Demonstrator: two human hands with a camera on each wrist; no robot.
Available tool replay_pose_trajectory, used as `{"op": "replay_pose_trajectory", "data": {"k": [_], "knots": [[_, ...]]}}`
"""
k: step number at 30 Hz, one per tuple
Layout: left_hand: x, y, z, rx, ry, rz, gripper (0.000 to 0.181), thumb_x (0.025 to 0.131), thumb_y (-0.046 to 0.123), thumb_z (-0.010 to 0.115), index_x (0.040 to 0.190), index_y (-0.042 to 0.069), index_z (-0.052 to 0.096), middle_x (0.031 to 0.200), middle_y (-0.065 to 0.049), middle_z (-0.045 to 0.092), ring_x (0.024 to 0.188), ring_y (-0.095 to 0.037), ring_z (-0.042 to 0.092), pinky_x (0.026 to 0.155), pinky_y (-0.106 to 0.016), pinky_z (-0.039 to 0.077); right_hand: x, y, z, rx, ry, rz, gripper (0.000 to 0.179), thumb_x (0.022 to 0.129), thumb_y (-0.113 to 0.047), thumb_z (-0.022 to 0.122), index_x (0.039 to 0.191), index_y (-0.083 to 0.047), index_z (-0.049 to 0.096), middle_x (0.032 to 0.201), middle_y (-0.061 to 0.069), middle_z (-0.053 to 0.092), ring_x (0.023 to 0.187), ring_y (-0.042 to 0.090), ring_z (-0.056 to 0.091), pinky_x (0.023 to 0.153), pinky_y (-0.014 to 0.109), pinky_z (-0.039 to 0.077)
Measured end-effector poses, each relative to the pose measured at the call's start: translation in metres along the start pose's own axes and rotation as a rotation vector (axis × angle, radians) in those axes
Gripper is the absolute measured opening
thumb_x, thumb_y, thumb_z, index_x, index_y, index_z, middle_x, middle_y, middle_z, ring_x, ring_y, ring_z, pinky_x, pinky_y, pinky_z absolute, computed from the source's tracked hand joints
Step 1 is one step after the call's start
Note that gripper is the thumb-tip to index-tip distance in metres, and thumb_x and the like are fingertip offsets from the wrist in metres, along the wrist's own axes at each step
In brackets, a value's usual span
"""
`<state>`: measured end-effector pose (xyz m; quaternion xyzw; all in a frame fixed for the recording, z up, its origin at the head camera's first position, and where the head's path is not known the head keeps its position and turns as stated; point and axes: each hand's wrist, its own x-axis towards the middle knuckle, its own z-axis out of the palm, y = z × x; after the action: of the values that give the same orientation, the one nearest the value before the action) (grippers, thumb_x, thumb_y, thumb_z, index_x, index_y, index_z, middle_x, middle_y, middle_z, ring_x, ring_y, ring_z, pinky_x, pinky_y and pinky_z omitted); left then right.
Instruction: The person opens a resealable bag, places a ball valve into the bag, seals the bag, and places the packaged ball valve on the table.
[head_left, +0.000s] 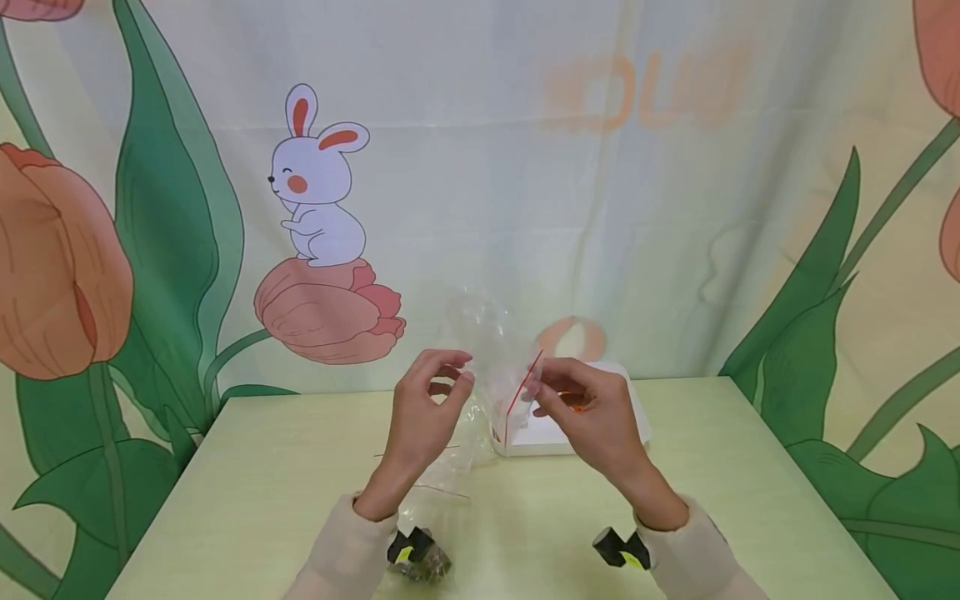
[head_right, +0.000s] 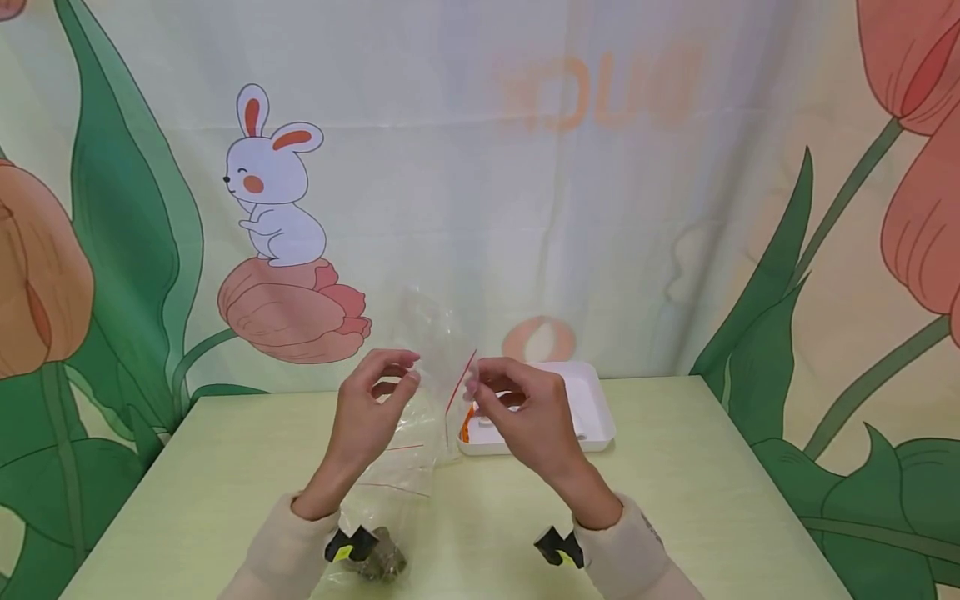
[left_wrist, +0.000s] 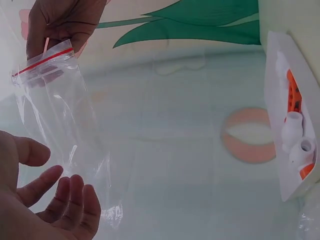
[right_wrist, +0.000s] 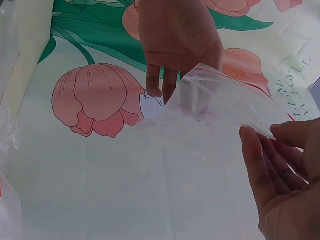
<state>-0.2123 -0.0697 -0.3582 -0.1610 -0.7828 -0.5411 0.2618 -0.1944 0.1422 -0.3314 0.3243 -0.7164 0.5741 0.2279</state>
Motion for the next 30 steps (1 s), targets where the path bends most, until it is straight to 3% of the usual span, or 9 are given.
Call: {"op": "replay_pose_trajectory", "data": {"k": [5,11,19,26,30], "knots": [[-0.006,0.006,-0.001,0.053,0.050,0.104,0.028,0.090,0.012,0.067,0.118,0.010,0.065,0.113,-0.006,0.063,0.097,-0.018,0.060,0.074,-0.033,0.053,-0.001,0.003,0.001,-0.020,0.036,0.010,0.010,0.086,-0.001,0.072,0.096,-0.001,0.071,0.081,0.015,0.073,0.069,0.012,0.072,0.064,0.029,0.061],[-0.014,0.027,0.001,0.081,0.007,0.232,0.038,0.087,0.016,0.070,0.123,0.009,0.063,0.118,-0.009,0.061,0.103,-0.023,0.061,0.076,-0.035,0.056,-0.001,0.007,0.003,-0.010,0.068,0.044,0.011,0.086,-0.003,0.073,0.097,-0.001,0.072,0.083,0.016,0.073,0.070,0.016,0.073,0.064,0.030,0.061],[-0.020,0.038,0.011,0.073,-0.079,0.246,0.043,0.085,0.020,0.075,0.124,0.012,0.061,0.121,-0.002,0.061,0.107,-0.017,0.061,0.075,-0.030,0.060,-0.002,0.011,0.007,-0.042,0.066,0.061,0.011,0.085,-0.005,0.074,0.096,-0.003,0.072,0.084,0.013,0.074,0.072,0.018,0.073,0.065,0.028,0.061],[-0.021,0.033,0.016,0.030,-0.080,0.234,0.035,0.087,0.011,0.073,0.120,0.008,0.063,0.110,-0.007,0.064,0.101,-0.023,0.064,0.067,-0.027,0.061,-0.005,0.010,0.008,-0.123,0.035,0.043,0.012,0.086,-0.008,0.074,0.098,-0.009,0.074,0.089,0.007,0.075,0.078,0.015,0.072,0.065,0.025,0.060],[-0.021,0.031,0.018,0.024,-0.055,0.256,0.025,0.088,0.006,0.070,0.113,0.008,0.067,0.103,-0.007,0.068,0.095,-0.020,0.067,0.066,-0.020,0.059,-0.006,0.010,0.009,-0.168,0.014,0.026,0.016,0.087,-0.008,0.074,0.103,-0.010,0.073,0.093,0.004,0.075,0.081,0.014,0.072,0.064,0.024,0.059]]}}
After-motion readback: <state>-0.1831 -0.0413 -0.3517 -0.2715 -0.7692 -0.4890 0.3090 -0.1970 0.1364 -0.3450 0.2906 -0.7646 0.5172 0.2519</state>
